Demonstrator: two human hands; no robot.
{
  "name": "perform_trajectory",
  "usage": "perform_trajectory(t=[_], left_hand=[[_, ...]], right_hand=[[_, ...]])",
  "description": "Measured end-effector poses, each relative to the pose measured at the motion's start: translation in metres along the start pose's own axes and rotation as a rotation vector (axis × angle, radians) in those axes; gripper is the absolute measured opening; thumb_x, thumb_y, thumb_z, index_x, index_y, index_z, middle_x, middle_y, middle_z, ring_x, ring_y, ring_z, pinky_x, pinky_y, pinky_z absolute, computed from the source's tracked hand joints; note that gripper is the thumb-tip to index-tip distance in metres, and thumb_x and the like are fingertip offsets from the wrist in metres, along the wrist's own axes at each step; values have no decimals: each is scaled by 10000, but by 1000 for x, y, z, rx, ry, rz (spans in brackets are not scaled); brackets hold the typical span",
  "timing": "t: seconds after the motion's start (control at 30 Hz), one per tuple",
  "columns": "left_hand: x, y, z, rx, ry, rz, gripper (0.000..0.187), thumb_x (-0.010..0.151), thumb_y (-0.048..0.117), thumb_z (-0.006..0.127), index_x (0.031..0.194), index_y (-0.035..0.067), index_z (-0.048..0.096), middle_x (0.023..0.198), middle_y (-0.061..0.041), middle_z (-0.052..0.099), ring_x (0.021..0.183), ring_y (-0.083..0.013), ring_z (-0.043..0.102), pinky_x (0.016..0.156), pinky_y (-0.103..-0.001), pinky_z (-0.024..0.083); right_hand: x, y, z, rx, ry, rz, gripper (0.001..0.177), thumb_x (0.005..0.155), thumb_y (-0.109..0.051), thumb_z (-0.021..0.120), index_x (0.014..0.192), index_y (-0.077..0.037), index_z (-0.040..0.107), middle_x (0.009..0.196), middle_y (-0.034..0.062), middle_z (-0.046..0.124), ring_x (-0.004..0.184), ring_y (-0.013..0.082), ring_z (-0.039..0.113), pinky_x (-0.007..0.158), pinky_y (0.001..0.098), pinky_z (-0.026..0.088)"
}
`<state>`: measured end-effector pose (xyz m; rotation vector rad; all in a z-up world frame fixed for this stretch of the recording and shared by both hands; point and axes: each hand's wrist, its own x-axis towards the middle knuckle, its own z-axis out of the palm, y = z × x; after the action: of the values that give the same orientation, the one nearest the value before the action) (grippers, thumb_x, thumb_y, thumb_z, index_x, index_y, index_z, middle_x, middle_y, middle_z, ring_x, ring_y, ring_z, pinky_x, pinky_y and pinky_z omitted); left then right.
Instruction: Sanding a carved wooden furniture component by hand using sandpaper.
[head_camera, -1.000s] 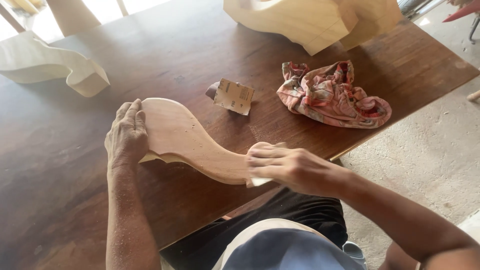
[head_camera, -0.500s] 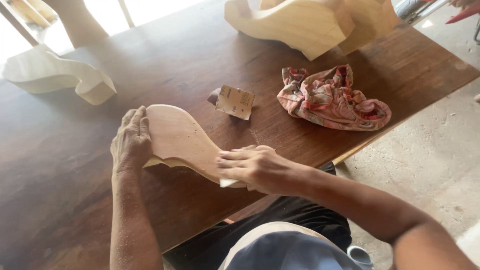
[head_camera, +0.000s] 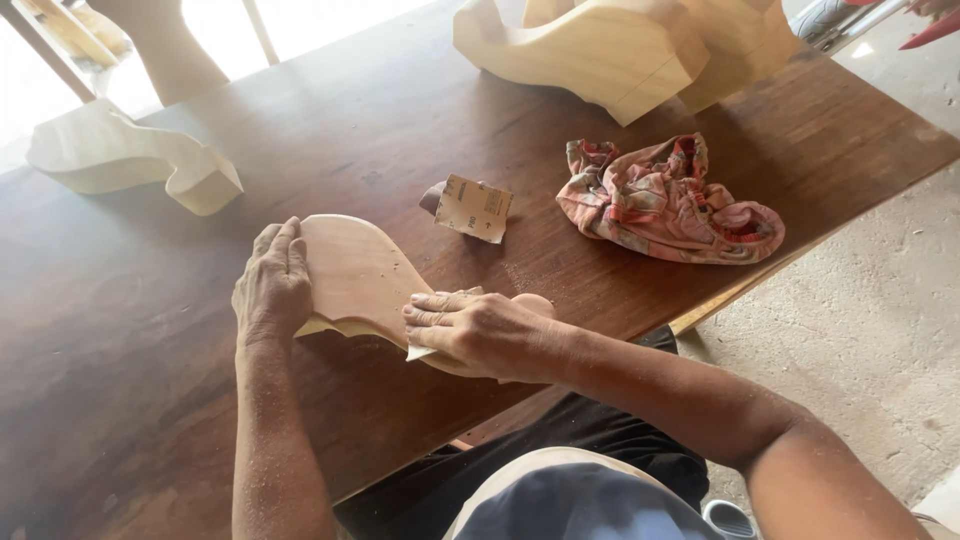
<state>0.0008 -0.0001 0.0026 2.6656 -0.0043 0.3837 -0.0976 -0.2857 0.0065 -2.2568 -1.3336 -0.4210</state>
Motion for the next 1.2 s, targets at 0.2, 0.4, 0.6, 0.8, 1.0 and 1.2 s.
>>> perform_trajectory(t=[0.2, 0.4, 0.6, 0.8, 1.0, 1.2], left_hand=[[-3, 6, -3, -34, -6, -22, 416, 1069, 328, 436, 1435, 202, 588, 1508, -18, 532, 1318, -299, 545, 1051, -475, 443], [-3, 8, -1, 12, -1, -38, 425, 1072, 363, 429, 1442, 214, 576, 1515, -3, 518, 1323, -278, 538, 1065, -472, 432], [0, 1, -1, 21, -15, -20, 432, 1068, 352, 436, 1450, 205, 574, 1527, -24, 507, 1321, -298, 535, 1074, -469, 427], [-13, 0, 12, 81, 120, 184, 418, 1092, 336, 500, 1435, 121, 607, 1463, -154, 575, 1300, -363, 562, 1094, -521, 431], [-117, 154, 13, -57, 100, 545, 351, 958, 327, 626, 1179, 56, 653, 1253, -202, 669, 1214, -369, 595, 1072, -512, 420], [-155, 191, 32, -99, -4, 598, 750, 856, 558, 700, 1332, -12, 596, 1240, -267, 625, 1192, -401, 573, 1073, -571, 361]], right_hand=[[-65, -1, -34, 11, -52, 20, 298, 872, -143, 738, 1164, -87, 744, 1321, 128, 691, 1282, 261, 645, 1130, 458, 489], [-51, 0, -22, -39, -87, 69, 311, 895, -111, 715, 1204, -75, 721, 1332, 141, 683, 1286, 266, 644, 1102, 406, 522], [-2, -4, -4, 20, 17, -9, 305, 917, -128, 732, 1210, -44, 713, 1304, 149, 685, 1259, 273, 645, 1061, 383, 541], [-93, 8, -42, -27, 26, 30, 195, 911, -67, 702, 1096, -99, 754, 1278, 118, 708, 1252, 238, 657, 1121, 446, 512], [-120, 17, -87, -79, 122, 285, 259, 921, -8, 640, 1151, -79, 736, 1318, 112, 702, 1316, 251, 624, 1138, 401, 513], [-92, 12, -78, -48, 272, 381, 277, 933, -79, 674, 1205, -41, 714, 1318, 143, 693, 1312, 296, 618, 1086, 419, 516]])
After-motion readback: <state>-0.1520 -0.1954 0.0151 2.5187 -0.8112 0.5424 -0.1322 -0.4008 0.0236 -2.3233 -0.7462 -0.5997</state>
